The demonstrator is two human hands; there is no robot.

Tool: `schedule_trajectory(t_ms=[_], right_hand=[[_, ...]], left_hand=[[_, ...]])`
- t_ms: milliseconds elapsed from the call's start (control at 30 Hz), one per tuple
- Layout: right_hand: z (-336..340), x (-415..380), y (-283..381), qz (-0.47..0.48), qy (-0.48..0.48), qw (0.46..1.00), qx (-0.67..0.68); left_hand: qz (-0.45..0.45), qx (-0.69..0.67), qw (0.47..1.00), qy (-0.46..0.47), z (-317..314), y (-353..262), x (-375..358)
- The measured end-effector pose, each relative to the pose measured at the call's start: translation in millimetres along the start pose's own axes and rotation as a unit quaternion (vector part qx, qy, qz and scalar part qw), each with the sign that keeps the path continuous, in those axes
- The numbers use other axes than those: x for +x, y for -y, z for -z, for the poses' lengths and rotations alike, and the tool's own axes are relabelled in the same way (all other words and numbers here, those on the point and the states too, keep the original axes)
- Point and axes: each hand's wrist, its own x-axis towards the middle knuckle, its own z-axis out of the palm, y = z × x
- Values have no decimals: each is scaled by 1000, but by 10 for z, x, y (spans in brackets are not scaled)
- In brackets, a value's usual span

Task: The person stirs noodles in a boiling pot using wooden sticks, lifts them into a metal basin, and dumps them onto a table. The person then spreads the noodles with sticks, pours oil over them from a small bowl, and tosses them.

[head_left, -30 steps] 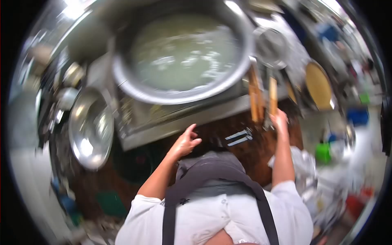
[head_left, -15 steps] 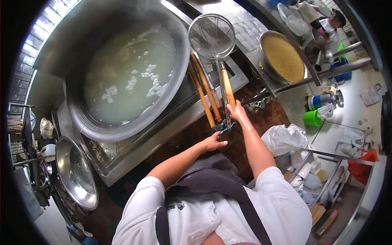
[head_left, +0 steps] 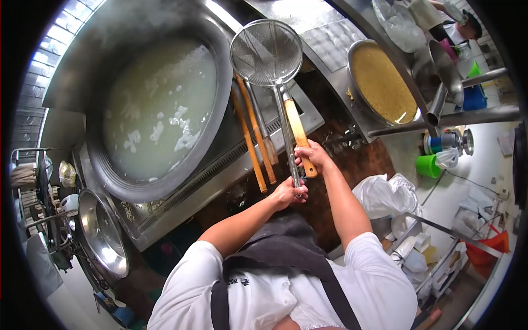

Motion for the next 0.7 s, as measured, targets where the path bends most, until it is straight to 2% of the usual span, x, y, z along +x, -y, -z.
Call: schedule_trajectory(t_ms=[67,167,233,300,367,400,500,600,700], right_hand=[[-106,-254,342,24,-23,999,16],[-126,-576,613,47,-59,996,-52],[-148,-815,708,60,-148,978,-137],[42,-882,648,83,-225,941,-239],[155,-982,766,168,-319,825,-435],[180,-1020,880,139,-329,841,-407],[356,-1010,897,176,-362,799,-446],[390,-976,826,220,-400,758,-465],[420,-938,746,243,-405,749,-464]], left_hand=[[-18,-44,999,16,28,-40,-18],[-13,-99,994,33,1,-9,-107],[-5,-121,991,52,-31,77,-141],[-5,-122,991,50,-78,119,-117],[-2,-124,991,49,-138,181,-95],[-3,-123,991,50,-146,194,-52],[-9,-104,994,-9,-176,158,78],[-25,-159,987,-4,-162,217,119],[-32,-178,984,-5,-191,162,89]])
